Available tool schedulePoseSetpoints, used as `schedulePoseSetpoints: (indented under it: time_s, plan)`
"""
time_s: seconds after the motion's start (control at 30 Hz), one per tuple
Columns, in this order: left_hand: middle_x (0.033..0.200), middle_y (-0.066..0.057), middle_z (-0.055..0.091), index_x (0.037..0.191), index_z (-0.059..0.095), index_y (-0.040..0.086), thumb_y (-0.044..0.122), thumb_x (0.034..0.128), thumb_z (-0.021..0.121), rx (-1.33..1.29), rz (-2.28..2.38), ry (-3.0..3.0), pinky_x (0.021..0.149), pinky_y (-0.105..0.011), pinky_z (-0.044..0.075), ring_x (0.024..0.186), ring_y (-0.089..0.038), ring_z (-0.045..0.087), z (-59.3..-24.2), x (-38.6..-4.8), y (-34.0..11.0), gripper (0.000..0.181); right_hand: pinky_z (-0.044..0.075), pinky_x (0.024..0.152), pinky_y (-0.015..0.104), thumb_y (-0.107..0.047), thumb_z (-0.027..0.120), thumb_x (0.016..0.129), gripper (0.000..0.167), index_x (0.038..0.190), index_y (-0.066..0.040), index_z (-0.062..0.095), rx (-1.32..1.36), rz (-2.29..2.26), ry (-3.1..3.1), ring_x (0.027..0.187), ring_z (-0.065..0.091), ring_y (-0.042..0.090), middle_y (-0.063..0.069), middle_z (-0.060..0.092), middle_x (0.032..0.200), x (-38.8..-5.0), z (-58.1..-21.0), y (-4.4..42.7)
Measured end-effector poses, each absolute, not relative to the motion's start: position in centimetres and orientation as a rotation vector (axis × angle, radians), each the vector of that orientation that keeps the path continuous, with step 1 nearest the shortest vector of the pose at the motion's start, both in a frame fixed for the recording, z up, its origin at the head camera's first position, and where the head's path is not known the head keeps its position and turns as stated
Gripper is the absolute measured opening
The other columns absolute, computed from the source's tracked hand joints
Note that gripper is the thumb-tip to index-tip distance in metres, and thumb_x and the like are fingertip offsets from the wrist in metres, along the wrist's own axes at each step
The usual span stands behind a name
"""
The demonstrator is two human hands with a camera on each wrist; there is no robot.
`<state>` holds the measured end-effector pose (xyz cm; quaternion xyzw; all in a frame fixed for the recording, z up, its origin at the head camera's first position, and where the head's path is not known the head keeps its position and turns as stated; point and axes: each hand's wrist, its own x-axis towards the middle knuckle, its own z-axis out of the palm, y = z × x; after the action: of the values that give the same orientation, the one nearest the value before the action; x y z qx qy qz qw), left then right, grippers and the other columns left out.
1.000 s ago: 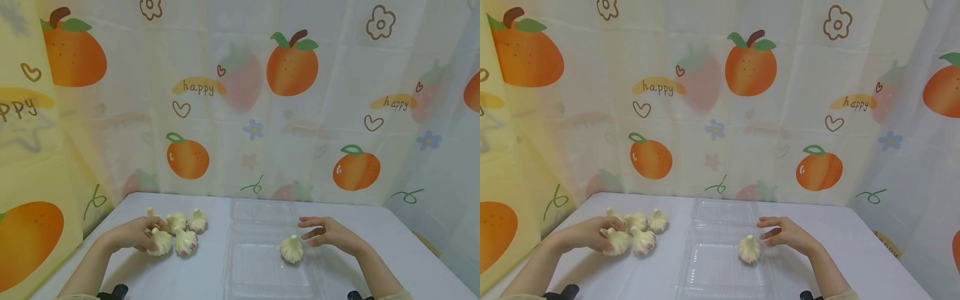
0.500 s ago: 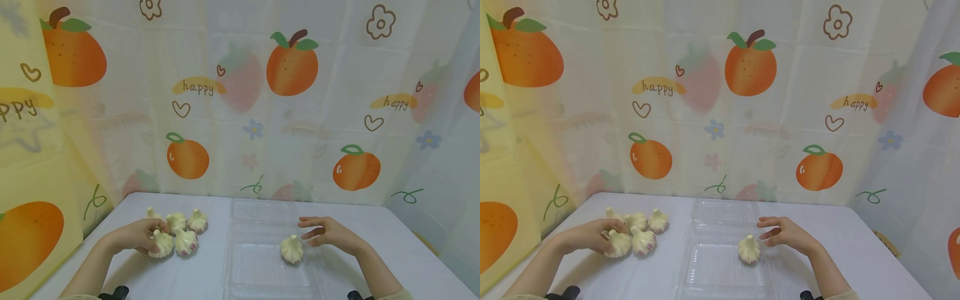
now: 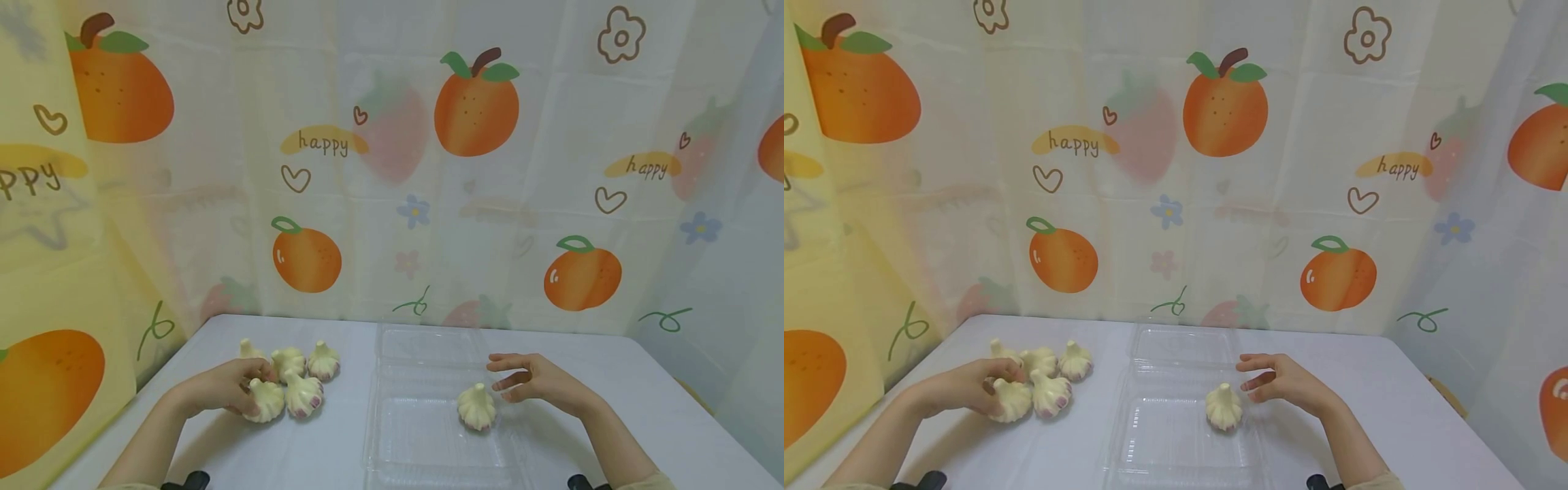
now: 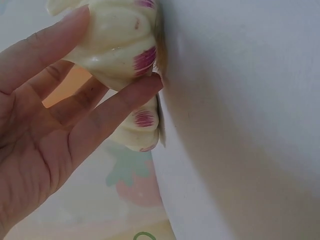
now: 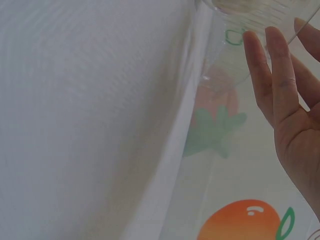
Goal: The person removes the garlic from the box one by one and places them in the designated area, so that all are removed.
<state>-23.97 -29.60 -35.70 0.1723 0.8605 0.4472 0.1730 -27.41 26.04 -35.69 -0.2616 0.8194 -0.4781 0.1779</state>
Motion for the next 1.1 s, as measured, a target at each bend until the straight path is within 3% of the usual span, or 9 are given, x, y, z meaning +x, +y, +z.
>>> schedulePoseSetpoints:
  time_s: [0.43,0.67,0.83,1.1]
  plan:
    - [0.13,-0.026,0.052,0.117,0.057,0.003,-0.001,0.0698,0.073,0.467,1.241,2.475,0.066,-0.029,0.055,0.088,-0.021,0.05,-35.68,-23.91,-29.54,0.05,0.053,0.09,0.024,-0.013,0.066,0.089,0.058,0.139,0.01,0.048,-0.731,-1.35,2.322,0.119,0.065,0.032,0.034,0.022,0.158,-27.39,-35.72,26.09]
    - [0.132,-0.028,0.051,0.119,0.058,0.005,-0.002,0.0686,0.075,0.422,1.204,2.512,0.078,-0.035,0.055,0.121,-0.052,0.051,-35.64,-23.88,-29.96,0.054,0.053,0.09,0.024,-0.013,0.067,0.088,0.06,0.14,0.01,0.047,-0.723,-1.348,2.323,0.119,0.064,0.032,0.033,0.023,0.158,-27.28,-35.59,26.04]
    - [0.131,-0.029,0.051,0.123,0.057,0.005,-0.002,0.0684,0.076,0.386,1.186,2.517,0.079,-0.037,0.055,0.119,-0.046,0.054,-35.45,-23.83,-30.0,0.058,0.053,0.09,0.024,-0.013,0.067,0.088,0.059,0.14,0.01,0.047,-0.724,-1.349,2.323,0.12,0.064,0.033,0.033,0.023,0.159,-27.25,-35.52,26.01]
    - [0.133,-0.031,0.052,0.124,0.057,0.004,0.0,0.0689,0.075,0.442,1.138,2.536,0.084,-0.044,0.056,0.12,-0.053,0.053,-34.97,-23.61,-29.99,0.058,0.053,0.09,0.023,-0.013,0.066,0.089,0.059,0.14,0.01,0.046,-0.731,-1.349,2.319,0.12,0.064,0.033,0.033,0.023,0.158,-27.34,-35.57,26.02]
